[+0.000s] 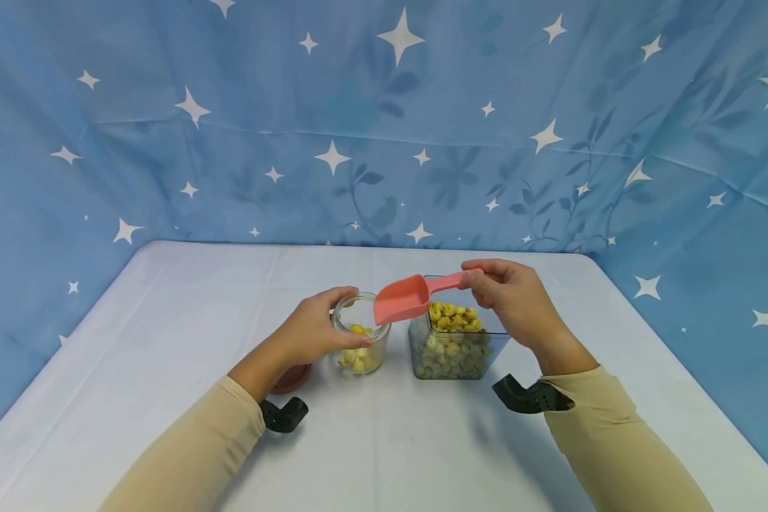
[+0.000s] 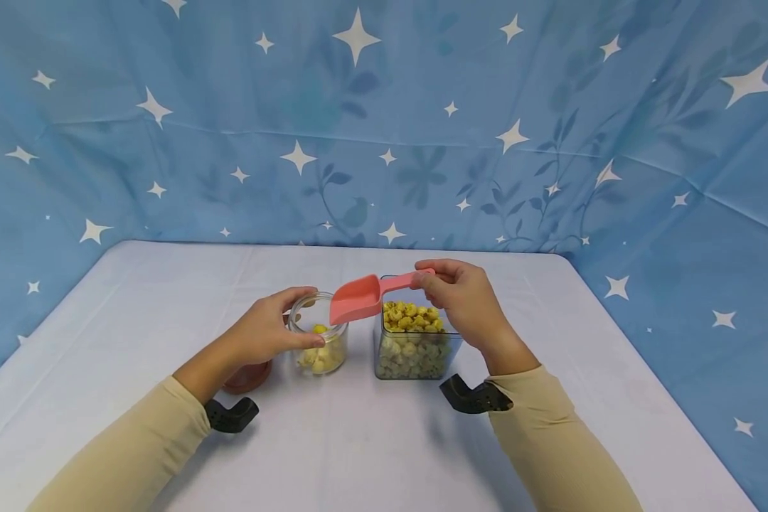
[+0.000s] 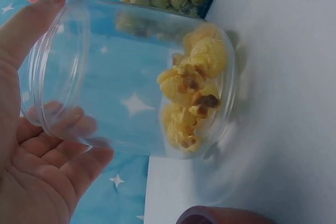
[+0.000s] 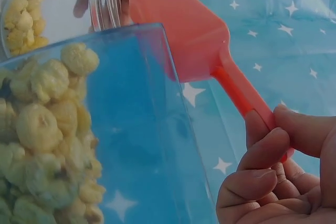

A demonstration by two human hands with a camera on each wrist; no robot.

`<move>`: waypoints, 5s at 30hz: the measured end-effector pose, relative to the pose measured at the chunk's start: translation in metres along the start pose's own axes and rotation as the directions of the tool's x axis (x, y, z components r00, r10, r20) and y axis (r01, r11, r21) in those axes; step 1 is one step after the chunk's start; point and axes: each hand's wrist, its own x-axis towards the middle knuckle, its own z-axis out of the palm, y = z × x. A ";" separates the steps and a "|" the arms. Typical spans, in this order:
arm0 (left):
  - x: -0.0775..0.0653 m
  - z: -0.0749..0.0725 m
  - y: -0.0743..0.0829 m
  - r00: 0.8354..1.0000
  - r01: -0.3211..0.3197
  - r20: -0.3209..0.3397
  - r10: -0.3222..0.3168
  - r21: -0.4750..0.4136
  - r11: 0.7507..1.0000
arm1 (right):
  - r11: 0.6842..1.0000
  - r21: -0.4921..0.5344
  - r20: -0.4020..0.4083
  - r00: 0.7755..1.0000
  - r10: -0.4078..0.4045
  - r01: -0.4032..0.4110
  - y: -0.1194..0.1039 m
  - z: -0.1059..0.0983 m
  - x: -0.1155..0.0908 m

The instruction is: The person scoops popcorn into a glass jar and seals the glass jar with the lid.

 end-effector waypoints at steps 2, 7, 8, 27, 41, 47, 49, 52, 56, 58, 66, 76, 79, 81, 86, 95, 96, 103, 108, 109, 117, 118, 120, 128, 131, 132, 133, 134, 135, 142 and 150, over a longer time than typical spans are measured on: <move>0.001 -0.001 0.001 1.000 -0.008 0.003 0.008 0.010 1.000 | 0.999 0.035 0.000 1.000 0.008 -0.008 0.001 -0.003 -0.001; 0.001 -0.003 0.007 1.000 -0.011 0.021 0.010 0.053 0.999 | 0.993 0.114 -0.024 1.000 0.015 -0.012 0.004 -0.017 -0.005; 0.001 -0.004 0.009 1.000 -0.010 0.029 0.008 0.068 0.998 | 0.993 0.120 -0.031 0.999 0.010 -0.006 0.005 -0.021 -0.007; 0.038 -0.001 0.063 0.975 -0.154 0.163 0.150 0.010 0.988 | 0.964 -0.267 -0.198 0.979 -0.054 -0.001 0.018 -0.085 -0.018; 0.051 0.033 0.082 0.971 -0.167 0.191 0.143 0.120 0.979 | 0.742 -0.659 -0.143 0.947 -0.286 0.124 -0.019 -0.065 -0.020; 0.049 0.033 0.082 0.973 -0.154 0.192 0.127 0.133 0.979 | 0.650 -0.735 -0.070 0.931 -0.358 0.194 -0.032 -0.051 -0.020; 0.049 0.033 0.083 0.973 -0.152 0.193 0.124 0.135 0.979 | 0.629 -0.748 -0.038 0.933 -0.358 0.211 -0.037 -0.046 -0.019; 0.049 0.033 0.083 0.973 -0.149 0.196 0.120 0.138 0.979 | 0.608 -0.760 0.008 0.939 -0.345 0.230 -0.042 -0.038 -0.017; 0.050 0.034 0.083 0.971 -0.153 0.203 0.124 0.135 0.979 | 0.595 -0.767 0.051 0.947 -0.317 0.241 -0.044 -0.029 -0.015; 0.051 0.034 0.083 0.971 -0.153 0.206 0.124 0.132 0.979 | 0.595 -0.765 0.064 0.948 -0.311 0.247 -0.042 -0.026 -0.013; 0.051 0.034 0.082 0.971 -0.150 0.208 0.121 0.132 0.980 | 0.691 -0.691 0.083 0.973 -0.216 0.212 -0.030 -0.040 0.005; 0.050 0.035 0.081 0.972 -0.150 0.204 0.121 0.135 0.979 | 0.708 -0.670 0.106 0.973 -0.207 0.223 -0.025 -0.043 0.011; 0.050 0.037 0.080 0.972 -0.146 0.204 0.118 0.132 0.980 | 0.730 -0.657 0.073 0.980 -0.186 0.188 -0.023 -0.046 0.006; 0.050 0.037 0.080 0.972 -0.146 0.206 0.116 0.133 0.980 | 0.762 -0.631 0.047 0.988 -0.149 0.144 -0.019 -0.049 0.003; 0.050 0.037 0.081 0.972 -0.147 0.204 0.118 0.134 0.980 | 0.815 -0.572 0.020 0.996 -0.091 0.086 -0.008 -0.054 0.001; 0.051 0.035 0.081 0.972 -0.149 0.205 0.119 0.138 0.979 | 0.885 -0.466 0.037 0.999 0.013 0.005 0.013 -0.061 0.003; 0.051 0.035 0.081 0.972 -0.150 0.203 0.121 0.137 0.979 | 0.889 -0.458 0.040 0.999 0.012 0.008 0.014 -0.061 0.004; 0.051 0.035 0.081 0.971 -0.154 0.203 0.126 0.130 0.980 | 0.916 -0.399 0.045 0.997 0.058 -0.035 0.025 -0.069 0.007; 0.051 0.036 0.083 0.969 -0.158 0.208 0.131 0.121 0.980 | 0.908 -0.419 0.046 0.998 0.048 -0.024 0.020 -0.073 0.005; 0.051 0.036 0.083 0.969 -0.159 0.208 0.133 0.118 0.980 | 0.905 -0.424 0.050 0.998 0.042 -0.017 0.019 -0.073 0.005; 0.051 0.034 0.084 0.973 -0.151 0.195 0.127 0.116 0.982 | 0.892 -0.451 0.024 0.998 0.055 -0.039 0.010 -0.063 -0.002; 0.051 0.033 0.083 0.973 -0.149 0.194 0.124 0.117 0.982 | 0.890 -0.453 0.011 0.998 0.065 -0.053 0.010 -0.062 -0.003; 0.051 0.033 0.083 0.974 -0.143 0.194 0.119 0.118 0.983 | 0.889 -0.452 -0.014 0.997 0.079 -0.077 0.010 -0.060 -0.006; 0.052 0.036 0.080 0.971 -0.148 0.204 0.124 0.108 0.983 | 0.909 -0.409 -0.065 0.997 0.052 -0.074 0.022 -0.050 -0.015; 0.052 0.036 0.081 0.972 -0.145 0.204 0.120 0.112 0.983 | 0.909 -0.415 -0.054 0.998 0.028 -0.047 0.025 -0.048 -0.016; 0.052 0.035 0.081 0.972 -0.143 0.204 0.118 0.113 0.983 | 0.907 -0.419 -0.051 0.998 0.022 -0.041 0.025 -0.048 -0.016; 0.052 0.035 0.081 0.972 -0.142 0.203 0.118 0.111 0.984 | 0.908 -0.417 -0.051 0.999 0.019 -0.038 0.026 -0.048 -0.016; 0.052 0.035 0.081 0.972 -0.142 0.202 0.118 0.112 0.984 | 0.911 -0.410 -0.049 0.999 0.023 -0.041 0.026 -0.047 -0.016; 0.051 0.035 0.081 0.972 -0.142 0.201 0.118 0.111 0.984 | 0.915 -0.399 -0.050 0.998 0.033 -0.050 0.026 -0.047 -0.017; 0.051 0.035 0.081 0.974 -0.140 0.194 0.116 0.117 0.983 | 0.945 -0.312 -0.044 0.995 0.090 -0.099 0.025 -0.042 -0.018; 0.051 0.036 0.081 0.972 -0.136 0.207 0.110 0.117 0.984 | 0.955 -0.279 0.024 0.993 0.113 -0.102 0.030 -0.033 -0.015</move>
